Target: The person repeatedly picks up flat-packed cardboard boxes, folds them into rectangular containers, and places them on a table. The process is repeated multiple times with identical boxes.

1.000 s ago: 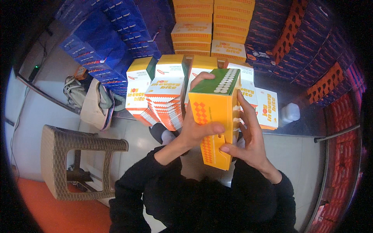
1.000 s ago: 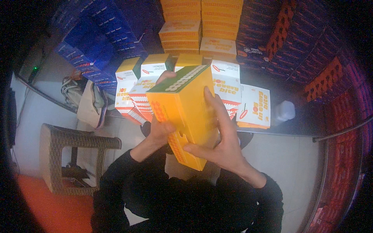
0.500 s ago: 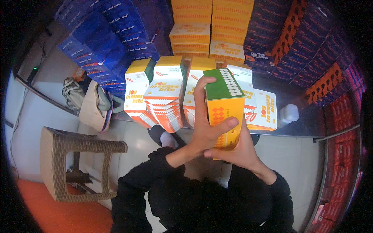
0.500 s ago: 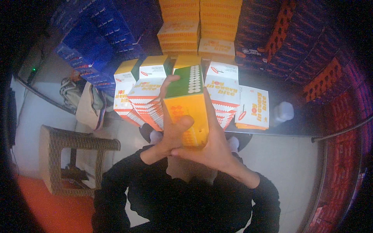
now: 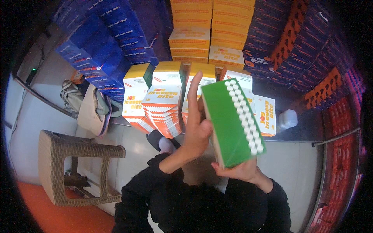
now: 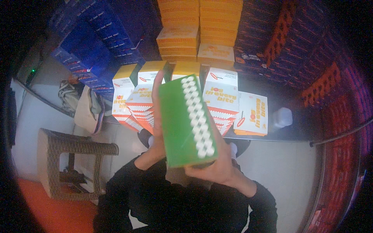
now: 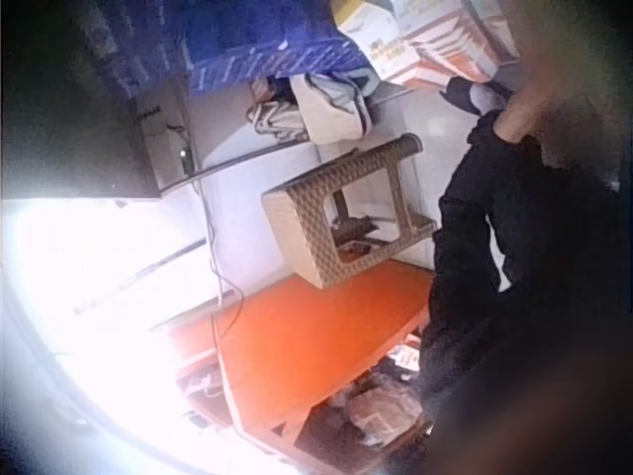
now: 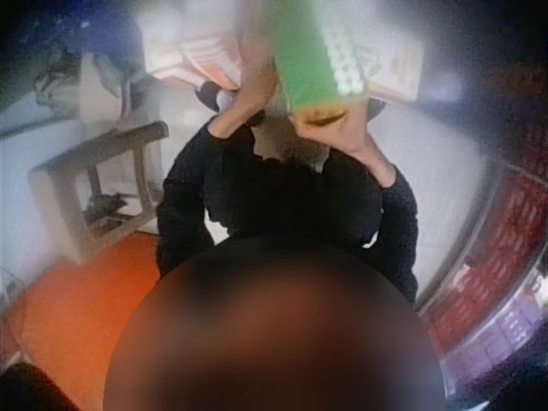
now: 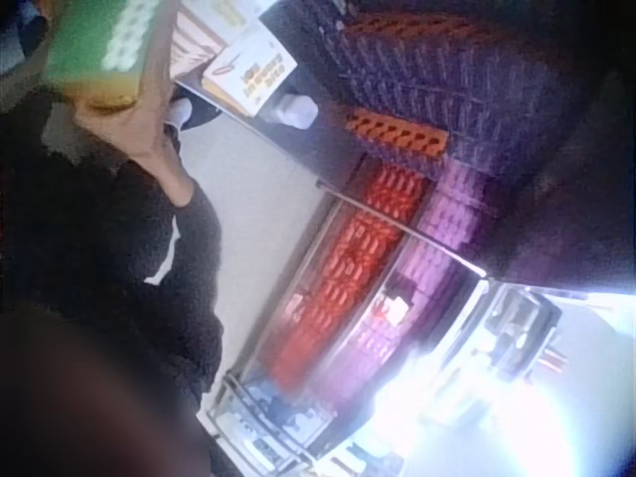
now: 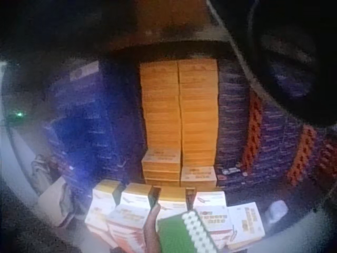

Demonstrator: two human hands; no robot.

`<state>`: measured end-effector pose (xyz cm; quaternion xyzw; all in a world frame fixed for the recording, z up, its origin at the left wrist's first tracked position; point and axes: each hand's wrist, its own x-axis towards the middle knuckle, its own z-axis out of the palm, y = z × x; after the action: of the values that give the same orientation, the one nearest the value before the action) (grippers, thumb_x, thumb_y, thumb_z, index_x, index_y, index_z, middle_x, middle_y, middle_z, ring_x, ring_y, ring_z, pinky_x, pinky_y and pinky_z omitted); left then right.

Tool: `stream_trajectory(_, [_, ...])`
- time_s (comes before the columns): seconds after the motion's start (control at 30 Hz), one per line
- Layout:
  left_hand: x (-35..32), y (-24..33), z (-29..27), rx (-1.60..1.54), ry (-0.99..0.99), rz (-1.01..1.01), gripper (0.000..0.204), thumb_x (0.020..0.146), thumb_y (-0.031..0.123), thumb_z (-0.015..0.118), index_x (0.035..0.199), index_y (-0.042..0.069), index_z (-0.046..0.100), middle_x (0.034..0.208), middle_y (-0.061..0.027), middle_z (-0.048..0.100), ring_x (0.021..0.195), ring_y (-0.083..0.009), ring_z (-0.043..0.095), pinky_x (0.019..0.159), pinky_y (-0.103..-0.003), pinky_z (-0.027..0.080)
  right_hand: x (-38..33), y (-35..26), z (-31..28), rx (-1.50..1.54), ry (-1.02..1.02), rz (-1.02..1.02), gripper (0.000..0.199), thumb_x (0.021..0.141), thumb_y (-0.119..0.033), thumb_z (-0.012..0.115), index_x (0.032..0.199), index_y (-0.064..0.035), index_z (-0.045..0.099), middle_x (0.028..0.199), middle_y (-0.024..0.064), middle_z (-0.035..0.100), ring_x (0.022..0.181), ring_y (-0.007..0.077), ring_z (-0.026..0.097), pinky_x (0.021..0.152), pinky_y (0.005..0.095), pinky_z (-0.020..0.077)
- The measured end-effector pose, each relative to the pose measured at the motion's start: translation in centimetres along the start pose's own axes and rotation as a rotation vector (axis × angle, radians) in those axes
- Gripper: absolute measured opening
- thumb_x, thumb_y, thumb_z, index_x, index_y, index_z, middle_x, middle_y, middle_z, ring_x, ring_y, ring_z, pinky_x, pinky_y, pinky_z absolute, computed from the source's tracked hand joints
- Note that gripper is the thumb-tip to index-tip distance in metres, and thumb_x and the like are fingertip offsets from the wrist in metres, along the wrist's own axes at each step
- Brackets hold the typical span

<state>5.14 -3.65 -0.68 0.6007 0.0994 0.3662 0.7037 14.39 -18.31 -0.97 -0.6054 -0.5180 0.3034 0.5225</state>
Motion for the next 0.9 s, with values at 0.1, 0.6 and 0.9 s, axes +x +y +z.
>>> stream_trajectory(0.1, [0.0, 0.6, -0.7, -0.155, -0.038, 0.019, 0.060, 0.082, 0.025, 0.064, 0.131, -0.002, 0.044, 0.130, -0.0172, 0.051, 0.115, -0.0211, 0.052, 0.097, -0.035, 0.042, -0.8, 0.5, 0.0, -0.080, -0.126, -0.080, 0.095, 0.061, -0.025, 0.086, 0.134, 0.0018, 0.032, 0.128, 0.0152, 0.049, 0.116, 0.0218, 0.051, 0.095, 0.0356, 0.0432])
stream_trajectory(0.6, [-0.7, 1.4, -0.9, 0.351, 0.039, 0.262, 0.062, 0.095, 0.052, 0.040, 0.097, -0.007, 0.061, 0.069, -0.0060, 0.063, 0.059, -0.0105, 0.060, 0.051, -0.026, 0.045, -2.7, 1.8, 0.1, -0.331, -0.384, -0.082, 0.074, 0.064, -0.031, 0.082, 0.123, -0.0011, 0.048, 0.117, 0.0102, 0.058, 0.104, 0.0191, 0.059, 0.088, 0.0332, 0.0482])
stream_trajectory(0.9, [-0.6, 1.5, 0.2, 0.494, 0.090, 0.234, 0.045, 0.100, 0.029, 0.038, 0.082, -0.005, 0.061, 0.052, -0.0053, 0.054, 0.043, -0.0084, 0.051, 0.043, -0.023, 0.038, -2.5, 1.4, 0.2, -0.026, 0.052, -0.170, 0.071, 0.059, -0.028, 0.084, 0.114, 0.0029, 0.053, 0.103, 0.0114, 0.064, 0.088, 0.0206, 0.065, 0.075, 0.0300, 0.0533])
